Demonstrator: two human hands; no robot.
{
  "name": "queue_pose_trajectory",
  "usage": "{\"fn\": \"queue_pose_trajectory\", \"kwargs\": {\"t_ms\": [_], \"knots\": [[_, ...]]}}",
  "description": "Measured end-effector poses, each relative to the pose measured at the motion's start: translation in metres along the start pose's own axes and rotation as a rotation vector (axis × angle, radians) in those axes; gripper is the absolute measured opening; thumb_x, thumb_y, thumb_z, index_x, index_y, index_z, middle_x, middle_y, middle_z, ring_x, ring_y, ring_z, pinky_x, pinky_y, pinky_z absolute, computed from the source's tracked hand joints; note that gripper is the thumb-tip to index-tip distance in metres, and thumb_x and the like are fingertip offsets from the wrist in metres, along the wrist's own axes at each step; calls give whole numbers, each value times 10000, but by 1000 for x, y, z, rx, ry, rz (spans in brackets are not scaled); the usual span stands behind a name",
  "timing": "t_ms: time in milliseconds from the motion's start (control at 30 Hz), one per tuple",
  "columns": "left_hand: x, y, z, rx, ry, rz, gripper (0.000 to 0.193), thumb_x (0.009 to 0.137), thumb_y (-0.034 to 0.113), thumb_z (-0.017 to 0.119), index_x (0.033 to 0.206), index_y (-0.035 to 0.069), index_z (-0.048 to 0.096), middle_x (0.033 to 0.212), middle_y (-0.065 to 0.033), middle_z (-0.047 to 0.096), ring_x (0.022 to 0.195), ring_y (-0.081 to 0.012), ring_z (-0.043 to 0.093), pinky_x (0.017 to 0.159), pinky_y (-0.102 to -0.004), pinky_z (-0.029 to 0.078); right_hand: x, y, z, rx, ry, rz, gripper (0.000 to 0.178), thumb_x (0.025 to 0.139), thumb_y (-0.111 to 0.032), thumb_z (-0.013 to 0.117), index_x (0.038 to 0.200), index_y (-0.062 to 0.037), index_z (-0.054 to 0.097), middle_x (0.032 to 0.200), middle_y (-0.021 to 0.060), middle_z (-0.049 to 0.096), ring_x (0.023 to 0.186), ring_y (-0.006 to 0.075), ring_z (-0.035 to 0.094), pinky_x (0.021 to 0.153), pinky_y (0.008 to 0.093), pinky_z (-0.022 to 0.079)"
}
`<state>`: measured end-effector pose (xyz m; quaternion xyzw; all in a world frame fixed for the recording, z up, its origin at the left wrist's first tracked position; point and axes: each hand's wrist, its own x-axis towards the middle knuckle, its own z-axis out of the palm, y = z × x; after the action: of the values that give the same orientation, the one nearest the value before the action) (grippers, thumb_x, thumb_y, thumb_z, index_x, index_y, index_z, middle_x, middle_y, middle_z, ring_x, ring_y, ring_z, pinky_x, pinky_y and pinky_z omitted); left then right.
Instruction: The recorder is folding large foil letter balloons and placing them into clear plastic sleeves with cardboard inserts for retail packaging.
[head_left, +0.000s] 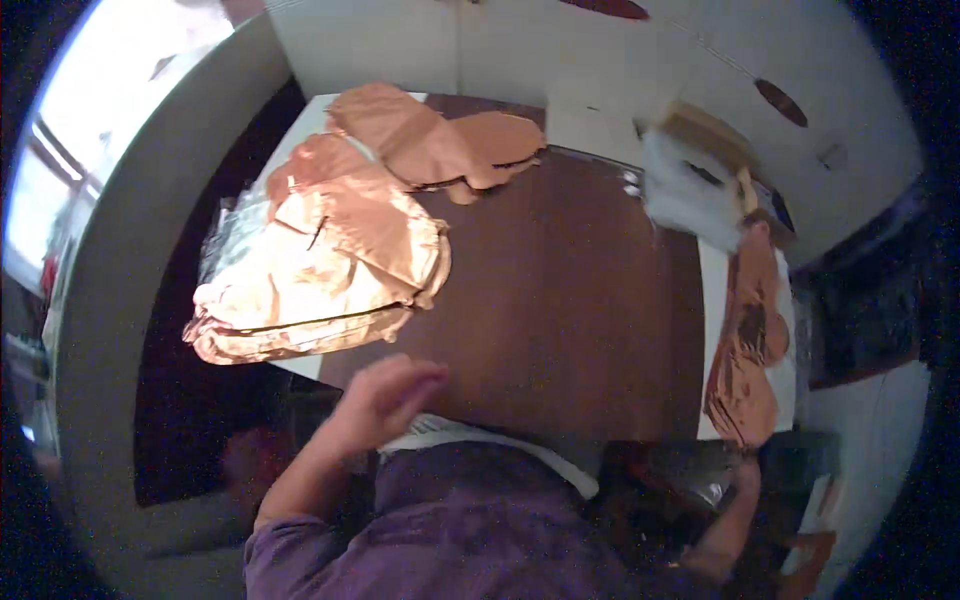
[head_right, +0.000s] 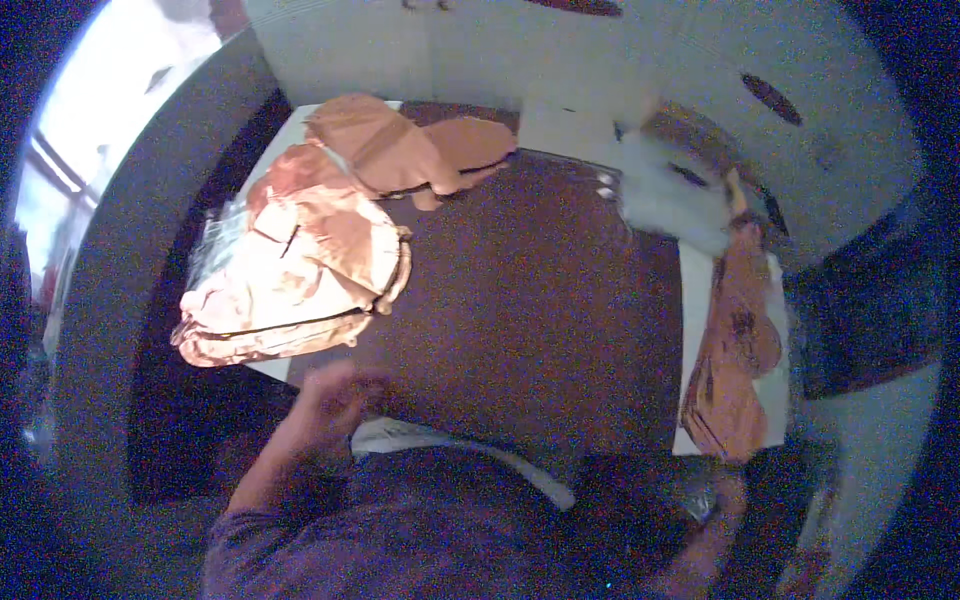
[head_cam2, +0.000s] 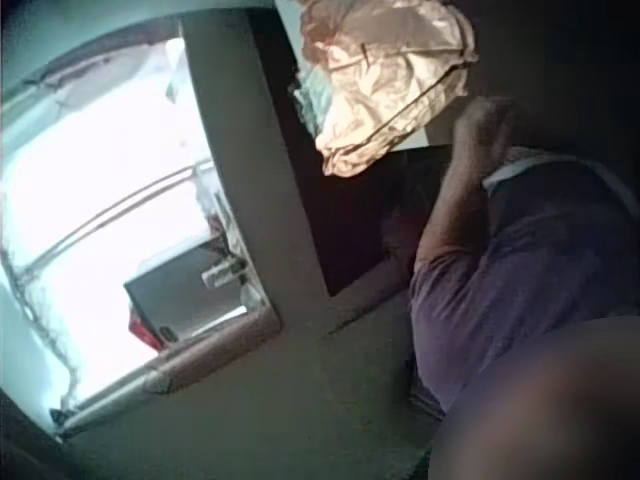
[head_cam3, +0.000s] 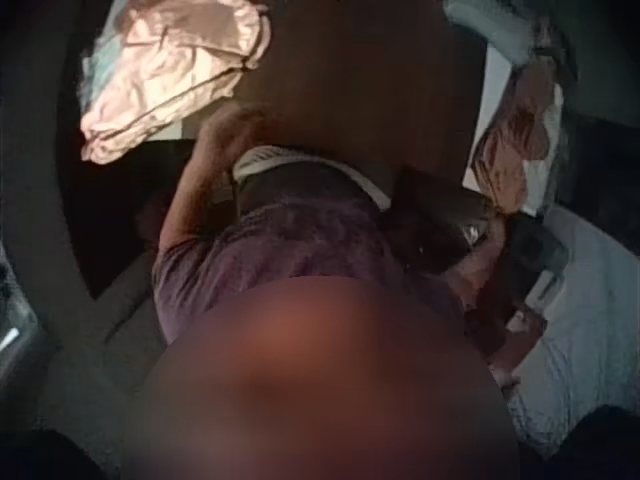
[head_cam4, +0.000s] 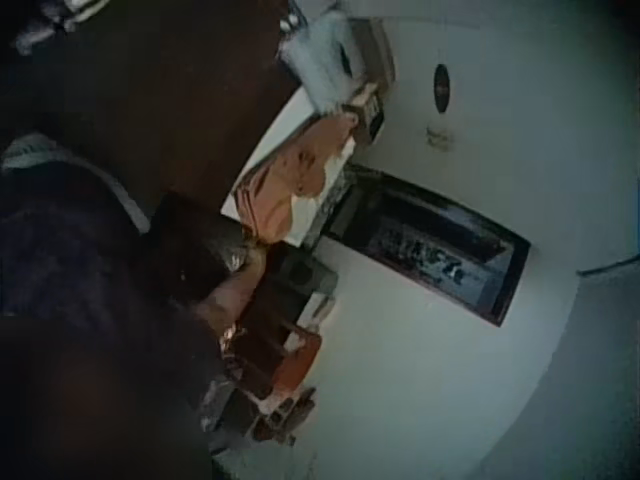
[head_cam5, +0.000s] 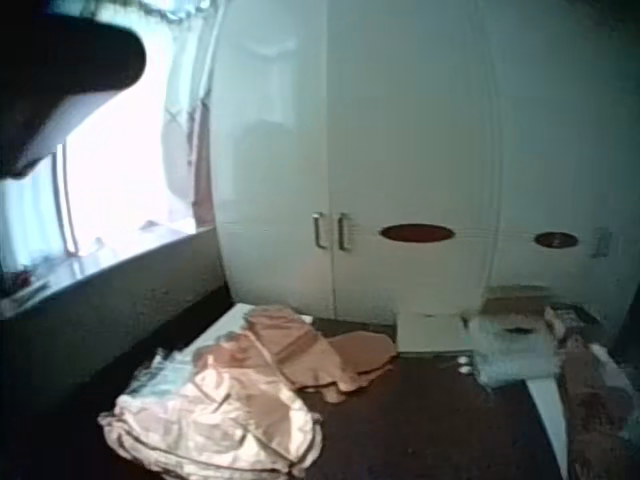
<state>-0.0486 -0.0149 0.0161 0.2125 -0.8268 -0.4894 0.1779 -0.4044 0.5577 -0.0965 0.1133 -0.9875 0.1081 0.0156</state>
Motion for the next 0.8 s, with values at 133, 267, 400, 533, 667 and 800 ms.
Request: {"fn": "queue_pose_trajectory", "kwargs": {"t_ms": [133, 267, 400, 533, 667, 800], "knots": [[12, -48, -77, 499, 416, 113, 295, 760, -6, 695, 1046, 45, 646, 1005, -148, 644, 947, -322, 625, 827, -375, 501, 50, 135, -59, -423, 116, 153, 291, 918, -255, 497, 889, 16, 601, 831, 242, 611, 743, 358, 593, 671, 473, 463], [25, -98, -132, 808, 468, 103, 264, 748, 132, 733, 994, 72, 659, 1059, -137, 628, 1012, -331, 581, 847, -419, 472, 71, 40, -74, -351, 231, 22, 298, 932, -268, 496, 919, 15, 593, 829, 242, 600, 760, 353, 593, 690, 471, 461], [54, -122, -135, 605, 392, 59, 94, 778, 123, 704, 820, 43, 679, 876, -131, 635, 816, -319, 614, 710, -401, 500, 39, -237, -98, 165, 203, -327, 235, 901, -222, 578, 917, 11, 603, 797, 170, 615, 764, 272, 608, 719, 406, 472], [66, -108, -145, 706, 271, -151, 206, 863, 205, 598, 788, 28, 673, 824, -152, 632, 808, -349, 608, 755, -451, 459, 21, -408, -73, 395, -218, -685, 161, 867, -165, 635, 915, -12, 648, 828, 144, 647, 774, 276, 633, 721, 372, 506], [82, -61, -150, 936, 227, -110, 241, 847, 256, 575, 747, 53, 660, 826, -126, 644, 816, -327, 630, 809, -466, 435, -12, -544, -38, 589, -73, -1281, 307, 779, -165, 730, 1045, -41, 639, 971, 136, 631, 864, 302, 630, 738, 372, 509], [90, -35, -132, 1186, 244, -38, 166, 797, 266, 632, 797, 103, 662, 858, -80, 610, 846, -246, 589, 754, -439, 419, -51, -666, 1, 478, 435, -1462, 501, 695, -209, 742, 1149, -61, 591, 1105, 134, 605, 1004, 316, 584, 827, 442, 464]]}}
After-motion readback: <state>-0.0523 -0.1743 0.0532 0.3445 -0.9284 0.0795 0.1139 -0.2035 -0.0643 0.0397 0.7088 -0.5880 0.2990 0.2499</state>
